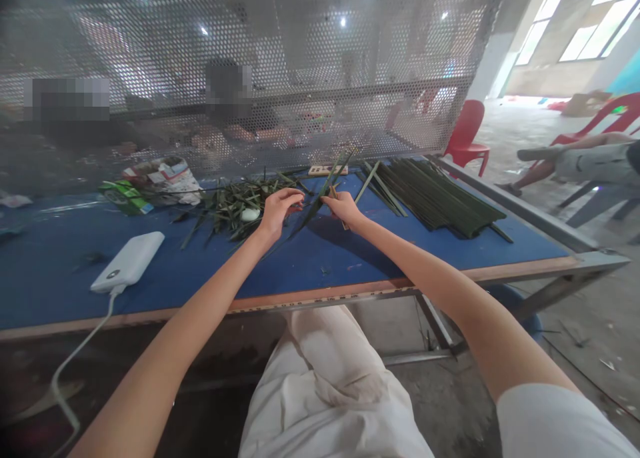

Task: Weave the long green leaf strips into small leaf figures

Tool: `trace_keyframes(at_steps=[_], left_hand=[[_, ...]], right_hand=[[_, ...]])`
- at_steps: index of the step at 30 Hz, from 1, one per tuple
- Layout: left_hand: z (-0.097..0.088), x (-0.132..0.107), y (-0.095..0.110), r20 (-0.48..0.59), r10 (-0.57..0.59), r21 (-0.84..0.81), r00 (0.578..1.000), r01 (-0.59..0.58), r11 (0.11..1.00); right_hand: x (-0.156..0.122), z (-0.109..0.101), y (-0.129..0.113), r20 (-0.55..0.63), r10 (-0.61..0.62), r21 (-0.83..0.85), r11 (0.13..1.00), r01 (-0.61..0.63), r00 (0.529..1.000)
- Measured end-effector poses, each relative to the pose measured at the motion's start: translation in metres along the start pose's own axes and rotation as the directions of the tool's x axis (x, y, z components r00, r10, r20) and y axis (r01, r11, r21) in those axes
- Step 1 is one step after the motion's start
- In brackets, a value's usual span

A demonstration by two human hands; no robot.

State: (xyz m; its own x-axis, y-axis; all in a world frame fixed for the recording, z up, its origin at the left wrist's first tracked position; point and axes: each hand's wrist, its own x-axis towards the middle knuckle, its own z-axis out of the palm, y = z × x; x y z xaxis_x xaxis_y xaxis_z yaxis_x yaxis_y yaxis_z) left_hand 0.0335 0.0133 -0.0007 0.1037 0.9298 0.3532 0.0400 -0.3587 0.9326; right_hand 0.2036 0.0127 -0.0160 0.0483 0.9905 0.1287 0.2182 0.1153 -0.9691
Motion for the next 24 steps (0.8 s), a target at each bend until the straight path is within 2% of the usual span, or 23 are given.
trace_keyframes(at_steps=[2,5,8,10,12,14,18,21,24], left_hand=[[0.001,-0.002,0.001,0.032,-0.035,0.005,0.999,0.035,0.999],[0.004,-0.004,0.0,0.122,-0.121,0.11,0.985,0.108,0.988],[0.008,-0.006,-0.004,0.267,-0.211,0.202,0.94,0.16,0.966],[0.009,-0.006,-0.009,0.331,-0.218,0.205,0.918,0.156,0.966],[0.008,-0.005,-0.012,0.324,-0.178,0.195,0.929,0.118,0.974],[0.006,-0.005,-0.015,0.271,-0.135,0.189,0.953,0.084,0.978],[0.002,-0.004,-0.016,0.202,-0.094,0.16,0.975,0.062,0.985],[0.0,-0.002,-0.017,0.182,-0.08,0.168,0.98,0.049,0.984],[0.001,0.001,-0.02,0.17,-0.073,0.234,0.983,0.032,0.972]], right_hand=[[0.001,0.0,0.001,-0.011,-0.002,0.02,1.0,0.002,1.0],[0.002,0.0,0.002,-0.019,-0.015,0.025,1.0,0.016,1.0],[0.002,0.0,0.002,0.0,-0.051,0.007,0.999,0.051,0.999],[0.002,0.0,0.003,0.011,-0.071,0.027,0.997,0.07,0.997],[0.001,0.0,0.003,0.046,-0.073,0.082,0.994,0.069,0.996],[-0.001,0.001,0.003,0.126,-0.061,0.159,0.986,0.041,0.99],[-0.004,0.004,-0.001,0.264,0.002,0.276,0.958,-0.077,0.965],[-0.007,0.007,-0.004,0.281,0.016,0.313,0.944,-0.108,0.959],[-0.009,0.008,-0.007,0.267,-0.015,0.321,0.944,-0.074,0.964]])
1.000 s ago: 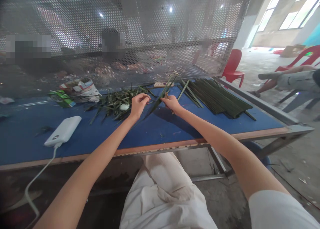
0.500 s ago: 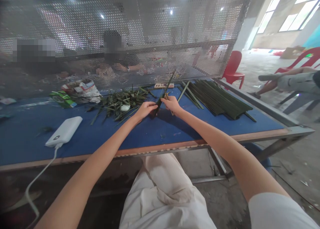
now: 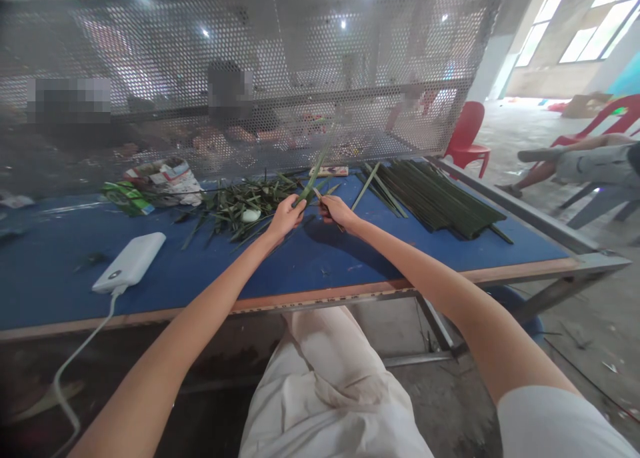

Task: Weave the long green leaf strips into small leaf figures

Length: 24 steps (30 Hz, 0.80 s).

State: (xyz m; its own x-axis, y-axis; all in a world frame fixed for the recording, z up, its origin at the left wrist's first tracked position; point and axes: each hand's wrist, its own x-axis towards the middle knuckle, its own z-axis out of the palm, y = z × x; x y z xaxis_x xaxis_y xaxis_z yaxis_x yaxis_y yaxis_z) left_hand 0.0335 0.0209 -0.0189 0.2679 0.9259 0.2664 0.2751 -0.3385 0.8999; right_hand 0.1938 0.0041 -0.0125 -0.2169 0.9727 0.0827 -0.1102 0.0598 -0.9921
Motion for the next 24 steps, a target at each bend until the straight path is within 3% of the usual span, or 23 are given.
trace_keyframes(at_steps=[4,13,24], left_hand=[[0.0003,0.0034,-0.0033,-0.052,0.052,0.126,0.997,-0.045,0.991],[-0.0014,-0.0012,-0.0019,-0.047,0.224,0.387,0.973,-0.189,0.903],[0.0029,-0.0032,-0.0024,0.005,0.156,0.364,0.988,-0.147,0.92]], right_hand=[[-0.0024,-0.001,-0.0016,0.011,-0.007,-0.074,0.997,0.008,1.0],[-0.0016,-0.0031,0.0011,0.05,-0.021,-0.12,0.992,0.026,0.999],[-0.0017,-0.0016,0.0037,0.101,0.022,-0.153,0.988,-0.006,0.995]])
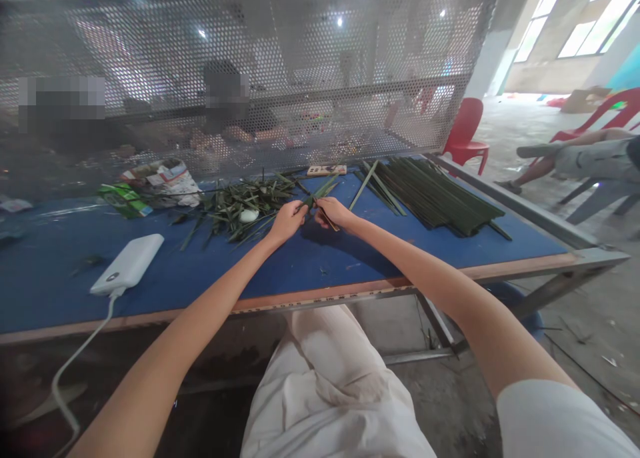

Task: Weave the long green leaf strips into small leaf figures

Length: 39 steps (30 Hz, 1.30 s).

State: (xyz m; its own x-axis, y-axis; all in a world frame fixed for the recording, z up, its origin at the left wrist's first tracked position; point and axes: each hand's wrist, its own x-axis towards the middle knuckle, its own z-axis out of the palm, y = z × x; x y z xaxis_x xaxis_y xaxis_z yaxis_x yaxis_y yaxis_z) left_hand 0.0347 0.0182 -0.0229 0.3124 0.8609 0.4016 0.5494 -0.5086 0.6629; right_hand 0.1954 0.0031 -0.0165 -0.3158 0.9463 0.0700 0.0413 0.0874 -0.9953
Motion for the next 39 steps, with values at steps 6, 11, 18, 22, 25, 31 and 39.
trace_keyframes(at_steps=[6,11,18,22,25,31,39], left_hand=[[0.002,0.001,0.0,-0.016,0.008,0.043,1.0,-0.007,0.999],[0.005,0.003,-0.001,-0.018,-0.015,-0.006,1.0,0.015,1.0],[-0.002,0.005,0.007,0.251,-0.173,-0.359,0.952,0.258,0.897],[-0.01,0.006,0.011,0.37,-0.184,-0.418,0.911,0.34,0.843],[-0.011,0.007,0.008,0.387,-0.189,-0.432,0.903,0.359,0.828],[-0.008,0.009,0.004,0.309,-0.212,-0.445,0.927,0.338,0.829],[-0.016,0.004,0.016,0.379,-0.156,-0.547,0.912,0.357,0.757]], right_hand=[[-0.005,0.005,-0.002,-0.013,-0.032,0.004,0.999,0.032,0.999],[-0.005,0.011,0.0,0.03,-0.047,-0.097,0.994,0.05,0.998],[-0.001,0.005,0.004,-0.017,-0.076,-0.123,0.99,0.073,0.997],[0.004,0.0,0.01,-0.024,-0.085,-0.133,0.988,0.081,0.996],[0.006,-0.001,0.012,-0.011,-0.094,-0.125,0.988,0.092,0.996],[0.004,0.0,0.007,-0.065,-0.026,-0.017,1.0,0.025,0.998],[0.006,-0.019,0.0,-0.243,0.032,0.242,0.97,0.029,0.969]])
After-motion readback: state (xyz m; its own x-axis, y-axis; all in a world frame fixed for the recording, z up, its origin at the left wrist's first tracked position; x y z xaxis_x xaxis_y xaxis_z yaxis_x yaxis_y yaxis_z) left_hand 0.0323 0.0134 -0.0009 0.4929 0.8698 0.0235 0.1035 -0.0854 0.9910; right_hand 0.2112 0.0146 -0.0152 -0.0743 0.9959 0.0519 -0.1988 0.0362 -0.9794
